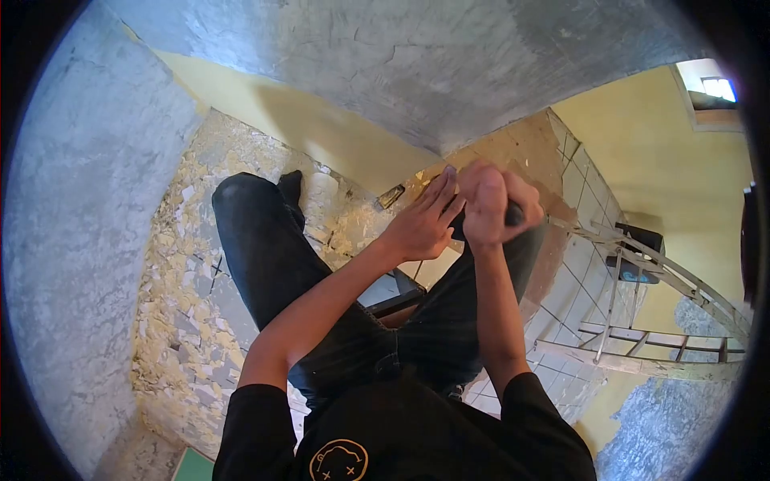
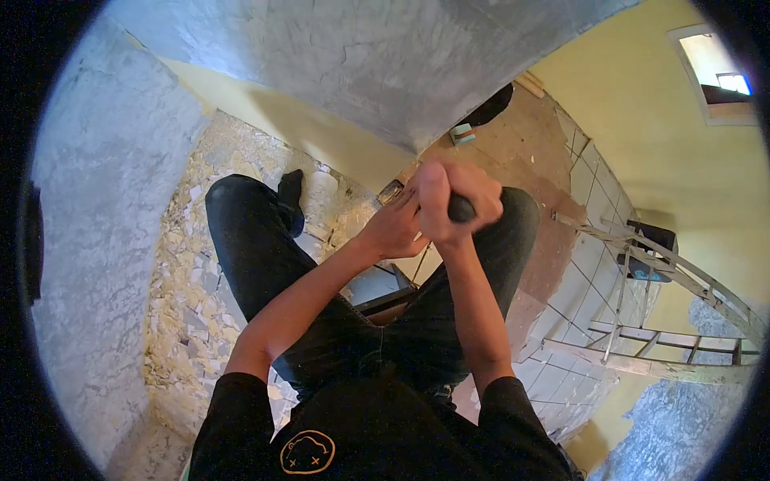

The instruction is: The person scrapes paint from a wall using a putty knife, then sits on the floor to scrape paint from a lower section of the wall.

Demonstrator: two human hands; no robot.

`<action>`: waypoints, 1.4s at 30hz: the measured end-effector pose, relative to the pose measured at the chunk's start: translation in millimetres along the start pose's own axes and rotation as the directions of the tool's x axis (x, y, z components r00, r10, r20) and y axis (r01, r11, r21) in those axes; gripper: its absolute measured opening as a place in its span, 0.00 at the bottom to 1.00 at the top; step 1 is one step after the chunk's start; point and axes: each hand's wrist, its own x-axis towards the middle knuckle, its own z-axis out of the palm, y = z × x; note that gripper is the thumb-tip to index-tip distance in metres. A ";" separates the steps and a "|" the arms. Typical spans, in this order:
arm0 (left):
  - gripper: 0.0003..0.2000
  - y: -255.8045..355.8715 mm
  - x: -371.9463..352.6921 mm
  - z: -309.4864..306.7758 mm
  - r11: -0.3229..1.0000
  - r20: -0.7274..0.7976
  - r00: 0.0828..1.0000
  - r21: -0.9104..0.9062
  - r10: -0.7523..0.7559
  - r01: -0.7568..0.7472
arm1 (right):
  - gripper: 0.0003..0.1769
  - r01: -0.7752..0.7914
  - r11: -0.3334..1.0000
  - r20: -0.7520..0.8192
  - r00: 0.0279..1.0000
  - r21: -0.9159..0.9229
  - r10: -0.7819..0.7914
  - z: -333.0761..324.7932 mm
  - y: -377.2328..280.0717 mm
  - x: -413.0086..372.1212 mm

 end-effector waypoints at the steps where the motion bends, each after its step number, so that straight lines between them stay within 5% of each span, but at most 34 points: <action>1: 0.37 -2.2 2.9 -0.3 0.997 -0.015 0.999 0.060 0.041 -0.040 | 0.17 0.139 0.973 -0.037 0.988 -0.186 -0.149 -2.5 -6.2 0.9; 4: 0.35 -3.1 -3.8 0.4 0.999 -0.009 1.000 0.038 0.004 -0.004 | 0.14 0.269 0.895 0.043 0.961 -0.355 -0.272 -6.4 5.1 -3.6; 5: 0.33 -1.8 -4.7 0.5 0.998 0.022 0.999 -0.044 -0.038 0.039 | 0.12 0.036 0.999 0.001 0.999 -0.015 -0.036 -0.7 4.2 -5.0; 8: 0.31 -0.5 -1.0 -2.8 0.995 0.016 0.998 0.066 0.068 -0.069 | 0.10 0.083 0.983 -0.105 0.989 -0.166 -0.102 5.1 -17.5 4.2; 9: 0.31 -5.5 2.4 -5.8 0.995 0.007 0.998 0.076 0.062 -0.063 | 0.13 -0.045 0.965 -0.014 0.999 0.258 0.050 -4.2 -14.8 0.0; 10: 0.31 -8.0 3.0 -7.1 0.998 0.029 0.999 0.060 0.032 -0.034 | 0.13 -0.054 0.963 -0.005 0.998 0.264 0.058 -2.6 -4.9 -4.1; 12: 0.30 -1.2 -6.6 0.3 1.000 0.072 0.997 0.018 0.010 -0.012 | 0.15 -0.011 1.000 -0.036 0.999 -0.008 0.011 0.5 2.6 -6.4; 14: 0.30 -2.8 -8.3 1.8 0.989 0.142 0.985 0.096 0.094 -0.109 | 0.14 -0.041 0.999 0.003 0.999 -0.020 0.041 0.9 -9.6 -0.4; 17: 0.28 -8.9 -0.3 -1.3 0.988 0.077 0.994 0.125 0.080 -0.089 | 0.14 -0.037 0.960 -0.032 0.998 0.276 0.048 5.8 -12.3 4.4; 19: 0.28 0.2 -8.9 3.8 0.995 0.111 0.992 0.077 0.060 -0.069 | 0.16 0.056 0.977 0.040 0.998 -0.207 -0.049 2.7 -3.7 -1.8; 20: 0.26 -4.5 -6.5 3.7 0.990 0.180 0.979 0.088 0.094 -0.111 | 0.16 0.072 0.977 0.040 0.997 -0.203 -0.065 -2.1 5.5 -4.6; 22: 0.23 -6.5 -12.1 8.2 0.982 0.326 0.935 0.078 0.139 -0.173 | 0.16 -0.072 0.997 0.011 0.997 0.027 0.072 -16.2 17.9 -20.7; 23: 0.23 -11.8 -10.6 8.3 0.982 0.318 0.939 0.088 0.131 -0.167 | 0.15 -0.049 0.944 -0.027 0.998 0.325 0.061 1.2 -9.9 -1.3; 24: 0.22 -12.7 -12.3 10.6 0.980 0.333 0.936 0.112 0.118 -0.163 | 0.15 -0.057 0.943 -0.021 0.997 0.328 0.068 0.5 -0.8 -5.0; 26: 0.21 -6.2 -16.6 14.0 0.978 0.360 0.925 0.117 0.122 -0.175 | 0.17 -0.151 0.980 0.068 0.985 -0.129 0.161 -3.7 15.1 -11.4; 27: 0.21 -9.6 -13.7 10.1 0.986 0.360 0.930 0.105 0.082 -0.128 | 0.18 -0.076 0.978 0.040 0.996 -0.196 0.085 -1.3 8.8 -12.8; 28: 0.21 -13.6 -12.7 6.7 0.993 0.355 0.934 0.092 0.031 -0.068 | 0.18 -0.067 0.980 0.047 0.996 -0.189 0.077 -0.4 6.1 -10.0; 30: 0.19 -17.1 -16.1 -0.1 0.990 0.269 0.963 0.125 0.028 -0.064 | 0.20 0.047 0.964 0.011 0.999 0.263 -0.052 -0.3 2.1 -13.7; 31: 0.19 -19.1 -15.6 -2.5 0.993 0.254 0.966 0.120 -0.052 0.022 | 0.20 0.034 0.965 0.008 0.999 0.259 -0.038 -1.0 1.2 -17.6; 33: 0.15 -25.1 -16.6 -6.2 0.987 0.166 0.975 0.087 -0.147 0.134 | 0.17 0.025 0.996 0.041 0.999 -0.082 -0.022 -0.1 5.0 -17.1; 35: 0.13 -37.5 -17.2 -14.6 0.966 0.241 0.938 0.141 -0.248 0.219 | 0.15 0.086 0.940 0.070 0.995 -0.330 -0.066 -4.8 8.9 -21.6; 38: 0.09 -50.6 -24.0 -20.5 0.915 0.329 0.866 0.279 -0.375 0.290 | 0.16 0.014 0.997 0.105 0.994 -0.075 -0.006 -16.5 14.1 -24.7; 42: 0.10 -58.7 -24.3 -27.3 0.928 0.251 0.913 0.274 -0.323 0.253 | 0.19 0.146 0.951 0.012 0.989 -0.271 -0.149 6.2 1.4 -11.5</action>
